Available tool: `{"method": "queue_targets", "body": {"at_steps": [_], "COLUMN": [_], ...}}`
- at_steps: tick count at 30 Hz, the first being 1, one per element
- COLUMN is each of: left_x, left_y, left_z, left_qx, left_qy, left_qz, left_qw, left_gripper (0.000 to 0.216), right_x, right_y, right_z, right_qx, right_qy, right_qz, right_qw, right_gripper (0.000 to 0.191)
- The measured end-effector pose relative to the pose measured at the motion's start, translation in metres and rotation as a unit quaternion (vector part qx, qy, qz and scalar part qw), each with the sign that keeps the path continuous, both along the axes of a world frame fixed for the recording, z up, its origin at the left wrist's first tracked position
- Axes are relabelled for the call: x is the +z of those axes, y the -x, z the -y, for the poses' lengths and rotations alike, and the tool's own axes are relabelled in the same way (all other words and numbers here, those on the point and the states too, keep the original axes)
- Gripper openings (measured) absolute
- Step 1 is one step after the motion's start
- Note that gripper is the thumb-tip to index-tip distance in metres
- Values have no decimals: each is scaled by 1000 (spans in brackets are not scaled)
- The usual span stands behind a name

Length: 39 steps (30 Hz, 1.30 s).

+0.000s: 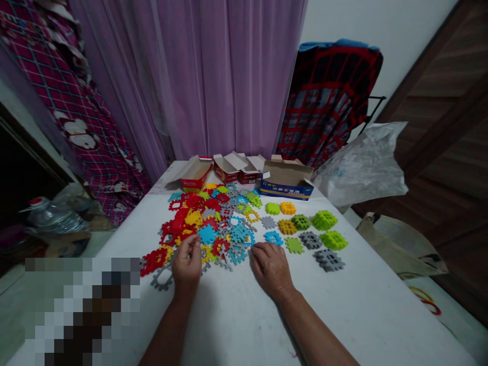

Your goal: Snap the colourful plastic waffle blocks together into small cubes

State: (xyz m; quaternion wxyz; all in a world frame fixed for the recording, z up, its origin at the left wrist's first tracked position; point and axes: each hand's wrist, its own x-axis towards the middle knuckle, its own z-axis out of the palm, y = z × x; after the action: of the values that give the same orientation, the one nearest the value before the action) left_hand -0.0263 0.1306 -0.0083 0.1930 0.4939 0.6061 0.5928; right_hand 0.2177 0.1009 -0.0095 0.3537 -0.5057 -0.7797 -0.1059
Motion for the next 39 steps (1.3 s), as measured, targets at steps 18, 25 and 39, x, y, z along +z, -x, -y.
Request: {"method": "queue_targets", "body": {"at_steps": [18, 25, 39], "left_x": [-10, -7, 0], "left_y": [17, 15, 7], "left_z": [-14, -13, -7], "left_qx": [39, 35, 41], "left_qy": [19, 30, 51], "left_qz": [96, 106, 76], "left_qw": [994, 993, 995], "left_gripper": [32, 33, 41], "right_x": [62, 72, 6], "right_y": [112, 113, -27], "right_z": [-92, -87, -21], "right_qx": [162, 138, -78], "right_qy": [187, 194, 121], "right_qz": [210, 203, -113], "right_qw": [946, 950, 983], "right_gripper": [49, 52, 52]}}
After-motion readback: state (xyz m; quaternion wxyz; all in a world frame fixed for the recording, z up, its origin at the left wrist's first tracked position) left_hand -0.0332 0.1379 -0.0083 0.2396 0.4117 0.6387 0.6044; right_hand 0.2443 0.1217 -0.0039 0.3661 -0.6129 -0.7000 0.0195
